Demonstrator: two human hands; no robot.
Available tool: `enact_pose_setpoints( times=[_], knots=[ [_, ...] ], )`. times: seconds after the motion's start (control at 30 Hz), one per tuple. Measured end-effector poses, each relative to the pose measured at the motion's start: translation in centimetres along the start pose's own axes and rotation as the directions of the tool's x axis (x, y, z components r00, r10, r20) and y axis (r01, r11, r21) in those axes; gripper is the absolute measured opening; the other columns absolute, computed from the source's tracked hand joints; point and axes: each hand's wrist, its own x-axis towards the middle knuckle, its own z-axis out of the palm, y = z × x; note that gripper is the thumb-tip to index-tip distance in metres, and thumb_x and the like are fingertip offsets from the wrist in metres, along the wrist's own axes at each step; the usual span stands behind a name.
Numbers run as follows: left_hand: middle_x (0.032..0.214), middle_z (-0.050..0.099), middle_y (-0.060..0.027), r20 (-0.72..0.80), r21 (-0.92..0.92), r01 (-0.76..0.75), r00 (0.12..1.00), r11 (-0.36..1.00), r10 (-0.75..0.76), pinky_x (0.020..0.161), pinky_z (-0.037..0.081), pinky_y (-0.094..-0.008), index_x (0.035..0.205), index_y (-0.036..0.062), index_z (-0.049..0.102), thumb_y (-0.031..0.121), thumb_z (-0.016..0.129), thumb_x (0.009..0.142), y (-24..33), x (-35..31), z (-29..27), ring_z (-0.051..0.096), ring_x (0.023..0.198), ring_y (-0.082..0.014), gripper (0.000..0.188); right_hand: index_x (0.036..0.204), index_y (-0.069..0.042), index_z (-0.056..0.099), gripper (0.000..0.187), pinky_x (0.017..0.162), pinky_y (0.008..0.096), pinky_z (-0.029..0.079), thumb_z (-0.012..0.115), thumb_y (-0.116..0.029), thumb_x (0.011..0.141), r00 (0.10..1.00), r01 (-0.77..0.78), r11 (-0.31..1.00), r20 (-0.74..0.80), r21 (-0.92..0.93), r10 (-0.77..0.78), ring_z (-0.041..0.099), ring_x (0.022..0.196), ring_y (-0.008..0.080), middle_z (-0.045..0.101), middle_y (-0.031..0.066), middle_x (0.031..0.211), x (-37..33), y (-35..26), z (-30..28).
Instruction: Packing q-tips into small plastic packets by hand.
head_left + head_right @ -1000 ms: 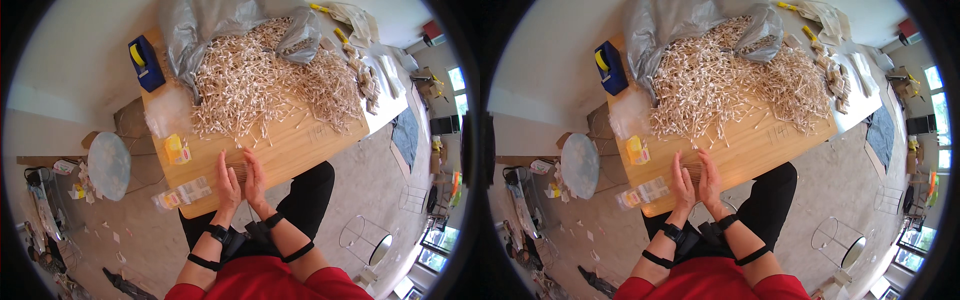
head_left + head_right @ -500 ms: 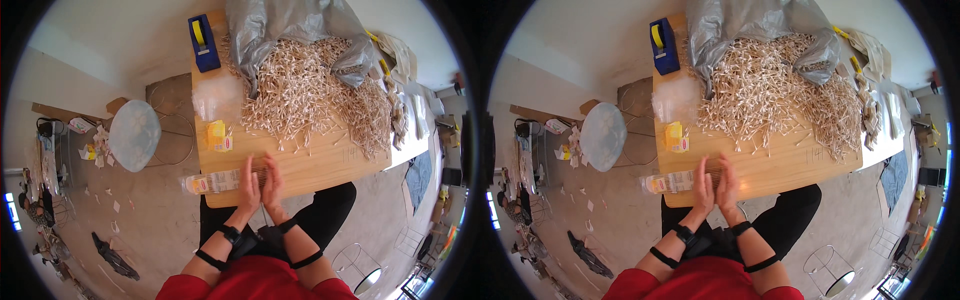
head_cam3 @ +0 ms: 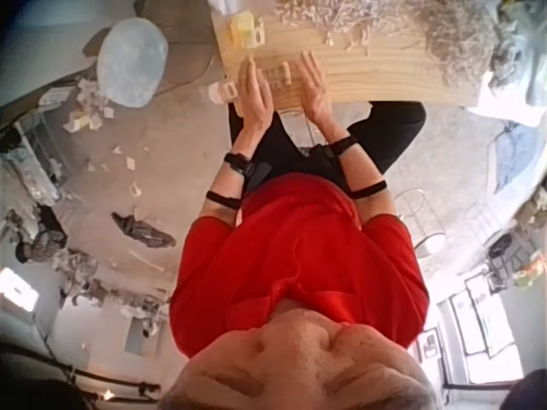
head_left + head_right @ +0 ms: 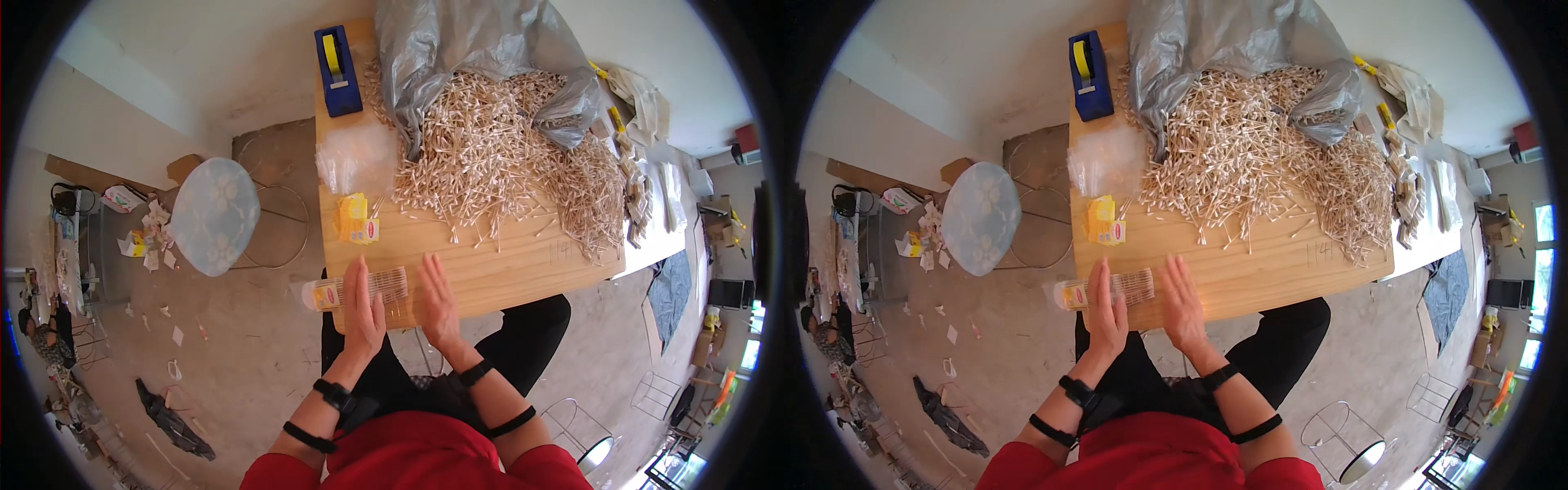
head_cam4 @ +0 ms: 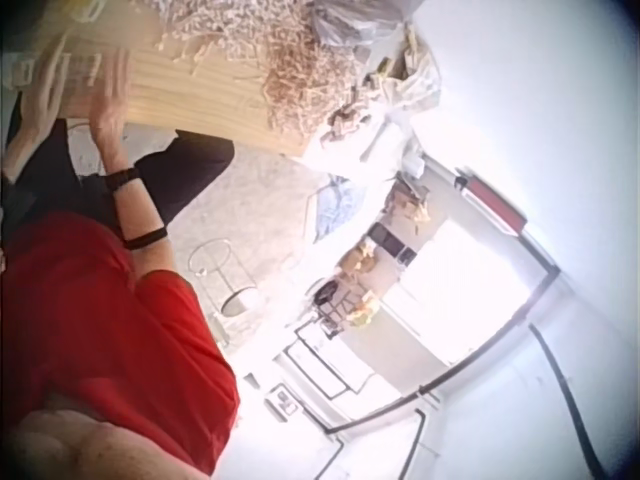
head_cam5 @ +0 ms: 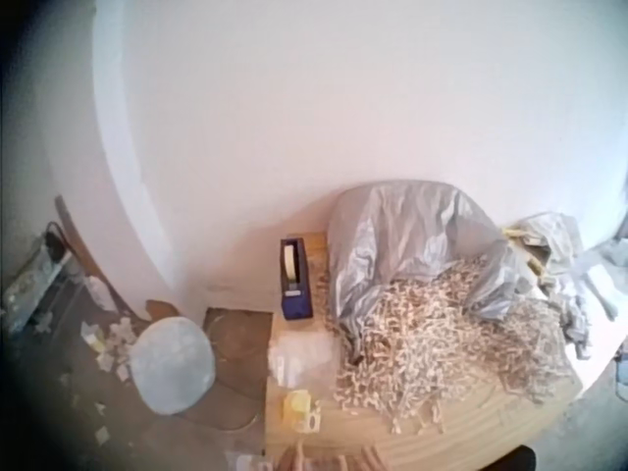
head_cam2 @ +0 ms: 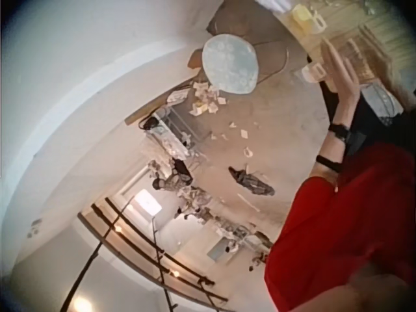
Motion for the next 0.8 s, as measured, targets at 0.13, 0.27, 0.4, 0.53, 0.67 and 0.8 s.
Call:
enact_pose_setpoints(
  times=[0.13,0.27,0.4,0.53,0.67,0.8],
  knots=[
    [0.159,0.02,-0.0256,0.373,0.342,-0.149,0.928,0.928,0.011,0.12,0.017,-0.0539,0.15,-0.0073,0.024,0.02,0.067,0.09,1.1,-3.7,-1.5,0.016,0.149,-0.0414,0.078,0.149,0.001,0.035,0.063,0.122,0.0494,0.015,0.056,-0.024,0.094,0.891,0.312,0.875,0.434,-0.369,-0.135,0.024,0.149,0.0337,0.03,0.0178,0.159,-1.9,0.2,-0.1],
    [0.161,0.016,-0.0244,0.428,0.437,-0.196,0.904,0.878,-0.011,0.121,0.012,-0.0531,0.15,-0.0081,0.025,0.042,0.069,0.087,0.6,-5.0,-1.0,0.012,0.151,-0.038,0.092,0.15,0.0,0.032,0.068,0.123,0.048,0.014,0.056,-0.03,0.095,0.901,0.234,0.902,0.43,-0.364,-0.06,0.021,0.15,0.0321,0.027,0.0158,0.16,-1.9,-0.3,0.5],
    [0.162,0.013,-0.0232,0.44,0.441,-0.224,0.898,0.869,0.008,0.121,0.007,-0.0555,0.152,-0.0062,0.02,0.044,0.072,0.084,-0.4,-4.3,-0.4,0.01,0.152,-0.038,0.099,0.15,0.001,0.031,0.07,0.123,0.0473,0.015,0.057,-0.031,0.094,0.907,0.263,0.878,0.414,-0.401,-0.082,0.021,0.15,0.0316,0.027,0.0161,0.16,-1.9,-0.2,0.8],
    [0.162,0.015,-0.0216,0.464,0.502,-0.279,0.886,0.819,0.017,0.121,0.007,-0.0554,0.152,-0.0056,0.023,0.045,0.071,0.084,-0.5,-3.9,-0.7,0.011,0.152,-0.0353,0.098,0.15,0.002,0.03,0.071,0.122,0.0471,0.016,0.058,-0.031,0.094,0.916,0.258,0.883,0.391,-0.391,-0.095,0.021,0.15,0.0317,0.026,0.0174,0.16,-1.9,-0.5,0.8],
    [0.162,0.017,-0.0221,0.4,0.522,-0.275,0.915,0.808,0.052,0.121,0.007,-0.0565,0.151,-0.006,0.026,0.046,0.071,0.083,-0.6,-4.3,-1.5,0.012,0.151,-0.036,0.097,0.15,0.002,0.03,0.071,0.123,0.047,0.015,0.058,-0.031,0.094,0.914,0.255,0.903,0.39,-0.346,-0.109,0.021,0.15,0.0319,0.025,0.0174,0.16,-0.6,-1.7,0.8],
    [0.161,0.018,-0.0227,0.396,0.599,-0.26,0.918,0.757,0.002,0.12,0.007,-0.0576,0.149,-0.0068,0.028,0.047,0.072,0.082,0.4,-5.4,-2.1,0.012,0.151,-0.0367,0.097,0.15,0.002,0.03,0.071,0.122,0.0486,0.015,0.06,-0.028,0.093,0.911,0.289,0.89,0.386,-0.353,-0.143,0.02,0.15,0.0331,0.025,0.0174,0.161,1.0,-1.3,1.9]
  ],
)
